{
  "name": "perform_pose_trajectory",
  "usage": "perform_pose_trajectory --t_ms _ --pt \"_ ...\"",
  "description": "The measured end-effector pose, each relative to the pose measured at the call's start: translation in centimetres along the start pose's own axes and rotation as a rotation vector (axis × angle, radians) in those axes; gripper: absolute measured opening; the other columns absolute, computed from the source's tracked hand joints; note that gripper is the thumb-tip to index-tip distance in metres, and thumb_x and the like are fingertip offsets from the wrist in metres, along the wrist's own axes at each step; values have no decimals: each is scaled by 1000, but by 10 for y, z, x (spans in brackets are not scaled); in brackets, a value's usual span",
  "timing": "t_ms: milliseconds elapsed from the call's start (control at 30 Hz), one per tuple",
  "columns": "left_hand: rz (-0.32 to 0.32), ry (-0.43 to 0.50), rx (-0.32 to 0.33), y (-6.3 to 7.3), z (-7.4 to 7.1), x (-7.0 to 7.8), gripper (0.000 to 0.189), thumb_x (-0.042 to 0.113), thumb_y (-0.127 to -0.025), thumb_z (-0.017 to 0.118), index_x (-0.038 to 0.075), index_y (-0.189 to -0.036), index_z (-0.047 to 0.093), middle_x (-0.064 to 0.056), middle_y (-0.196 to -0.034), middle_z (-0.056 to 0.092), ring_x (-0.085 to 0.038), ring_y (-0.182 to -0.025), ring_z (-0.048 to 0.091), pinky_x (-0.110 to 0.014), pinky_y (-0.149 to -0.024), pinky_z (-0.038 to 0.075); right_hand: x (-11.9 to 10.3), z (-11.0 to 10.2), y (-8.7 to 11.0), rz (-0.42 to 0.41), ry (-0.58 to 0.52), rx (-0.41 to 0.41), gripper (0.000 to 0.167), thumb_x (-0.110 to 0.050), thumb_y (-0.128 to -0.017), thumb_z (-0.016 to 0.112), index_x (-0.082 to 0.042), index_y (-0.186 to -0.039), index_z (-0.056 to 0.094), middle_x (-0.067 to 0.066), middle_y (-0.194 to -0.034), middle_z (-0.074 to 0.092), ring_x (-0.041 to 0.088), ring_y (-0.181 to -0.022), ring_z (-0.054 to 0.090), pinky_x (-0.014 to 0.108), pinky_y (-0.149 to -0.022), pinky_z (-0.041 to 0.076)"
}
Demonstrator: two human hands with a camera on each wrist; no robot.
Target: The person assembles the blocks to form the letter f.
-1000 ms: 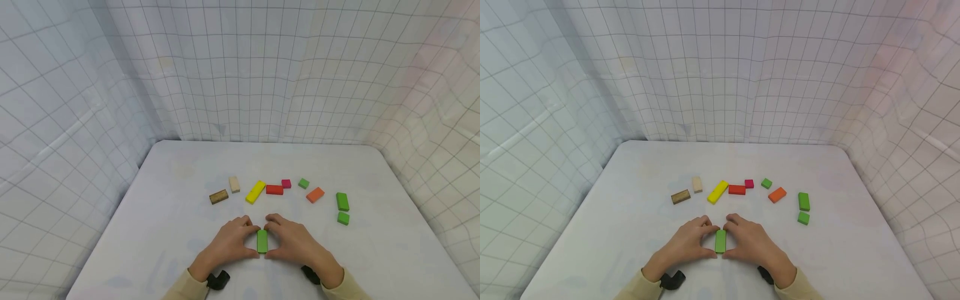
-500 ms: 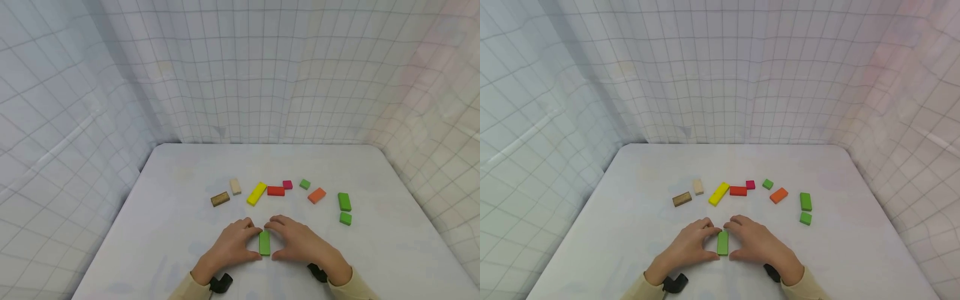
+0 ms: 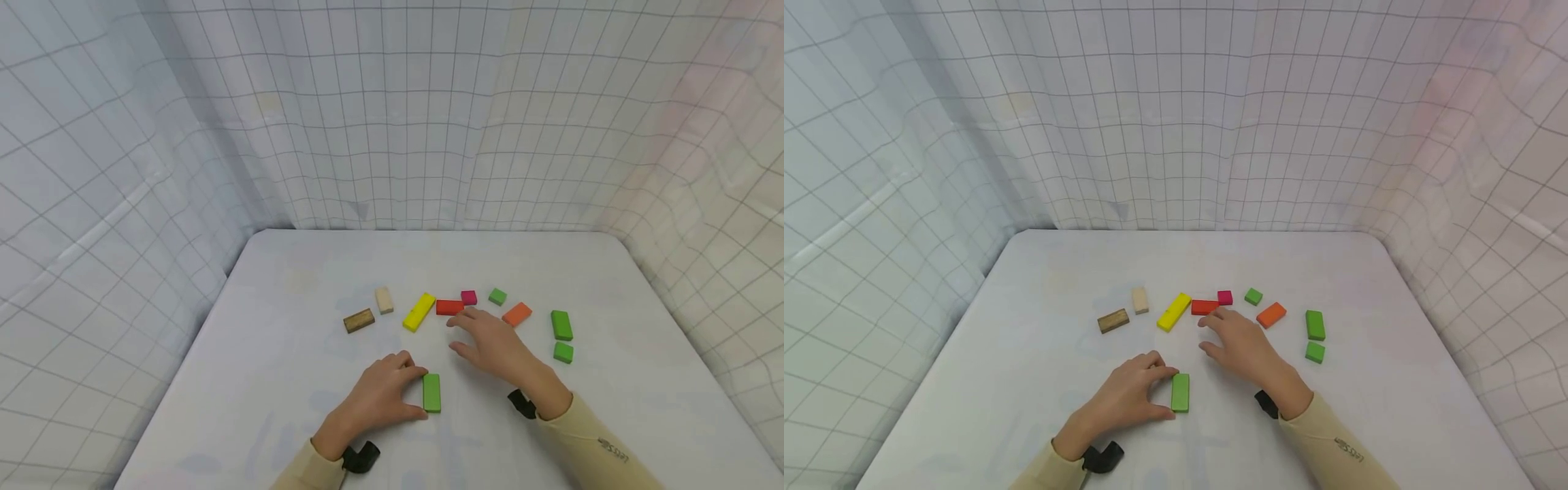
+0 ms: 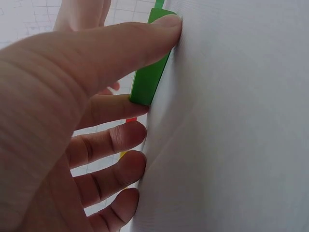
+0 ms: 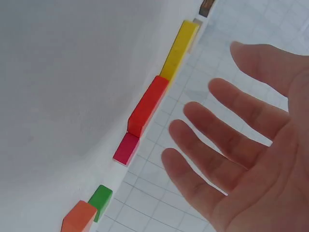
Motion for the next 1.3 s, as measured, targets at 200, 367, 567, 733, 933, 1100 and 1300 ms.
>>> perform_pose_trajectory --t_ms 200,367,567,733,933,1100,1300 --pt "2 -4 13 1 0 0 64 55 -75 85 22 -128 70 13 -103 50 -5 -86 47 -24 -73 42 10 4 -27 -24 -100 46 38 -31 -91 77 -16 -125 68 1 -122 63 21 -108 60 40 -89 53" --pt "-9 3 10 2 -1 0 63 54 -75 85 22 -128 70 12 -103 50 -5 -87 47 -25 -74 43 17 13 -51 0 -167 26 41 -30 -92 76 -17 -129 66 -1 -125 61 18 -112 57 38 -95 50" --pt "-12 25 -6 2 0 -1 65 57 -75 83 23 -129 68 13 -104 50 -5 -87 47 -24 -74 43 21 24 -74 4 -183 -32 44 -27 -91 76 -20 -133 64 3 -131 58 22 -114 55 41 -96 49" --pt "-9 46 -2 2 1 -1 68 63 -75 80 26 -130 67 12 -104 50 -6 -88 48 -26 -75 44 24 32 -86 -3 -175 -125 50 -27 -92 76 -22 -139 60 5 -138 53 26 -121 51 46 -99 47" --pt "-14 89 0 3 0 -1 65 67 -79 74 31 -131 64 12 -107 53 -7 -89 49 -29 -77 44 28 34 -93 -26 -141 -189 50 -27 -94 72 -26 -142 57 5 -140 50 27 -125 46 46 -100 45" --pt "-2 108 16 2 0 -1 58 63 -81 74 31 -128 66 11 -105 53 -5 -85 48 -26 -74 42 30 33 -98 -53 -71 -198 45 -26 -95 72 -28 -138 61 4 -136 52 27 -120 47 45 -96 46" --pt "-6 112 24 1 0 -1 56 61 -81 76 31 -127 67 11 -103 52 -5 -84 48 -25 -72 41 32 30 -102 -56 -73 -187 35 -23 -93 75 -27 -128 68 2 -129 56 25 -114 49 43 -96 46"
Point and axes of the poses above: each hand's wrist, its own y-axis away from the middle knuckle, its own z-axis out of the palm, x = y × z, the point moved 2 cm from there along -y, towards the middle knuckle
